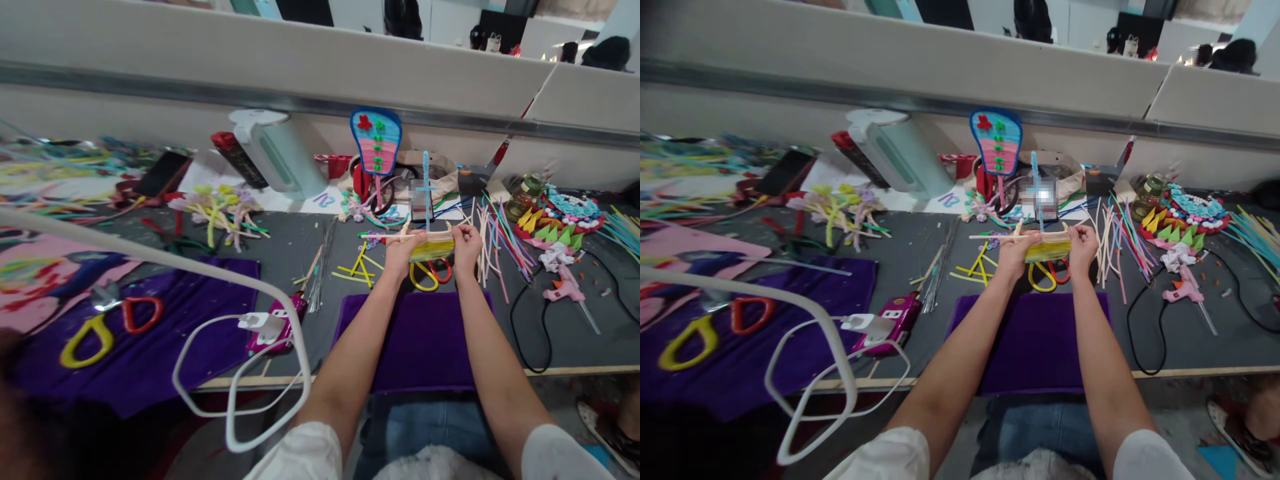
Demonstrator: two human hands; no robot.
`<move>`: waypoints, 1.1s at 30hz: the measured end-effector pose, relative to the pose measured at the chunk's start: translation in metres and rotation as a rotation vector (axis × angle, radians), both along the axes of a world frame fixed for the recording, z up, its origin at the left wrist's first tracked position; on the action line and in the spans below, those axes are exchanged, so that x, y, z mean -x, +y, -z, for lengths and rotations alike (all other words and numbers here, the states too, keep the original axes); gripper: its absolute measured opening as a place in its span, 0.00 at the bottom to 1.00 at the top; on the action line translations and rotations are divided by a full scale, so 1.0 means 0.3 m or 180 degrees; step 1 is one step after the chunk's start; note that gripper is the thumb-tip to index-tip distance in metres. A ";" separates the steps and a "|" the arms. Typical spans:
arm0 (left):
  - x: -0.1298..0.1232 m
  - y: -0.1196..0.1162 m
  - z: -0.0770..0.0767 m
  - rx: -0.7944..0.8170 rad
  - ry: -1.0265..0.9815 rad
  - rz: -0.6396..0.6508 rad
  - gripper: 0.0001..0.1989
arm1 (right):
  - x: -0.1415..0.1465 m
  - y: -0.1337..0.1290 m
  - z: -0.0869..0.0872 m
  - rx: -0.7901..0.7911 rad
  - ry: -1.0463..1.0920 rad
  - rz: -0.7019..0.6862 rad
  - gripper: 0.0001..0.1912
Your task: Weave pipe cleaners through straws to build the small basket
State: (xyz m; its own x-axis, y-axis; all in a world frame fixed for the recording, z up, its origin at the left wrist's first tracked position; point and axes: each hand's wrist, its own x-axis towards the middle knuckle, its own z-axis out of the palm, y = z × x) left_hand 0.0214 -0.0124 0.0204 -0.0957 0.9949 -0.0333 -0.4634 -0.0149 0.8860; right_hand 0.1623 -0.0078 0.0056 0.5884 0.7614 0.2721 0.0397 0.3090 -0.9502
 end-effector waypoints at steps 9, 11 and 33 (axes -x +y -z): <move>0.006 -0.006 -0.010 -0.0350 0.0614 -0.0155 0.13 | -0.015 -0.031 -0.037 0.0201 -0.0958 -0.0037 0.19; 0.011 -0.007 -0.014 -0.0345 0.0669 -0.0129 0.12 | -0.021 -0.031 -0.037 0.0198 -0.1026 -0.0119 0.18; 0.075 0.042 0.006 0.0258 -0.0060 0.0425 0.17 | -0.095 -0.041 -0.060 0.0091 -0.0129 -0.1675 0.12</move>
State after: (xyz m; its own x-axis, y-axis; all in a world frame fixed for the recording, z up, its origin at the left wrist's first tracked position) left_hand -0.0011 0.0004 0.0185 0.0387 0.9927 -0.1145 -0.4730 0.1191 0.8730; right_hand 0.1908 -0.0200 0.0237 0.1138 0.9585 0.2616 -0.0768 0.2710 -0.9595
